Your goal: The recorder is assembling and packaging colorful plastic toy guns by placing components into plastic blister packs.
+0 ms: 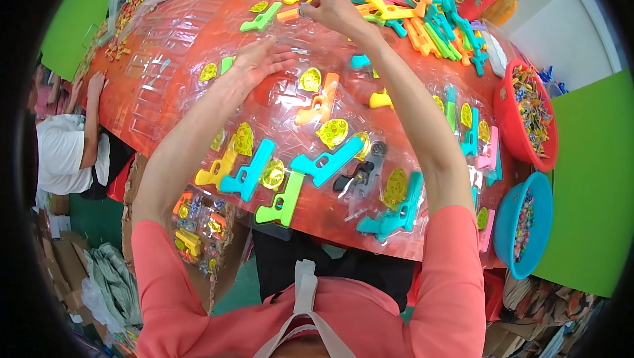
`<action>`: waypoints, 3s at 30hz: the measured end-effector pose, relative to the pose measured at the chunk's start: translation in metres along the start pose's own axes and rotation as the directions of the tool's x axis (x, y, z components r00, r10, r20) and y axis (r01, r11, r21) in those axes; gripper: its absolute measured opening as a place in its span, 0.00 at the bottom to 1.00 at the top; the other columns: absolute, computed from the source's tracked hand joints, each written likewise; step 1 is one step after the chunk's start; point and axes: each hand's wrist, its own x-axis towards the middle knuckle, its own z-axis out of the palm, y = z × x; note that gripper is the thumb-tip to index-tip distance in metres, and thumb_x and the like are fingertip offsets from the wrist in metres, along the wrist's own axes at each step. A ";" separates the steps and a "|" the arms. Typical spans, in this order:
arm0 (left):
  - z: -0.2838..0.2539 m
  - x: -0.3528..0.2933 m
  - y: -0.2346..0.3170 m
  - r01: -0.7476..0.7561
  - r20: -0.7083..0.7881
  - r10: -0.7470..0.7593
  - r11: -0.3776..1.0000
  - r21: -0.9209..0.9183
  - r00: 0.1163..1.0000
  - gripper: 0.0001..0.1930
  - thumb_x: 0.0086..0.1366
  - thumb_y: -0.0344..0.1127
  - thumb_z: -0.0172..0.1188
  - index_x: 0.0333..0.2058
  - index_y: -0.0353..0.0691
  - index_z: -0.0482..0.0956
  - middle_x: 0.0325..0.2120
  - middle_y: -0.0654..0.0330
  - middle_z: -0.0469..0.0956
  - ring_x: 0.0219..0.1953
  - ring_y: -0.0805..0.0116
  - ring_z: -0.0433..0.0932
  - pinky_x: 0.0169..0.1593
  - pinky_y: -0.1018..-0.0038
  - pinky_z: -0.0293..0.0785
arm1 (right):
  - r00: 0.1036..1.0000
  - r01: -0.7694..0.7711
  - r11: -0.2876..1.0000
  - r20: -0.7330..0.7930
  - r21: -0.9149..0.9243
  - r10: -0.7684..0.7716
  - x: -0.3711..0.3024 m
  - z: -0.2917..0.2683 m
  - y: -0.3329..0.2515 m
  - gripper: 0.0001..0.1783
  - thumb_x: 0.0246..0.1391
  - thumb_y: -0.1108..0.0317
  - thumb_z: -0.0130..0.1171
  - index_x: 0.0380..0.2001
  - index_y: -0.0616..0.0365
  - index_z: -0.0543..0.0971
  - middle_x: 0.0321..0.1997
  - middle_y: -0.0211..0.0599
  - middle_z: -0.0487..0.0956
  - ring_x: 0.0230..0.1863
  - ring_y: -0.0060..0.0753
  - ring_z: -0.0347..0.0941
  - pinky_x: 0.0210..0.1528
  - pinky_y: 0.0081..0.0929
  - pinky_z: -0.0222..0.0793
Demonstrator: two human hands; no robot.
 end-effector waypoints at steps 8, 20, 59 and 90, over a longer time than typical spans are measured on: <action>0.015 -0.011 0.000 -0.021 -0.039 0.020 0.999 -0.044 0.999 0.12 0.69 0.29 0.44 0.48 0.27 0.61 0.47 0.37 0.69 0.46 0.44 0.74 0.50 0.49 0.76 | 0.944 0.278 0.886 0.275 -0.371 -0.181 0.061 0.047 0.015 0.13 0.45 0.64 0.62 0.31 0.63 0.80 0.28 0.46 0.80 0.30 0.44 0.77 0.34 0.35 0.72; 0.001 -0.006 0.009 0.113 0.121 -0.105 0.992 -0.059 0.987 0.15 0.66 0.29 0.45 0.50 0.34 0.58 0.43 0.40 0.71 0.43 0.37 0.75 0.47 0.36 0.72 | 0.960 0.221 0.882 0.253 -0.416 -0.121 0.057 0.008 0.052 0.20 0.56 0.54 0.57 0.40 0.61 0.80 0.36 0.44 0.80 0.38 0.41 0.76 0.40 0.34 0.70; -0.055 -0.184 0.074 -0.521 0.102 0.573 0.638 0.567 0.813 0.18 0.66 0.38 0.54 0.52 0.37 0.71 0.37 0.60 0.77 0.39 0.72 0.77 0.41 0.76 0.75 | 0.975 -0.076 0.988 -0.216 -0.135 0.046 -0.133 -0.179 -0.137 0.12 0.54 0.62 0.57 0.32 0.62 0.79 0.25 0.33 0.79 0.24 0.20 0.75 0.24 0.18 0.69; 0.131 -0.329 -0.283 -0.113 0.553 -0.660 0.585 0.803 0.510 0.16 0.68 0.35 0.52 0.51 0.36 0.71 0.37 0.61 0.77 0.37 0.76 0.76 0.41 0.78 0.74 | 0.209 -0.954 0.295 -0.575 0.059 0.791 -0.812 0.002 0.058 0.25 0.40 0.53 0.68 0.43 0.48 0.79 0.46 0.45 0.75 0.48 0.47 0.69 0.48 0.43 0.67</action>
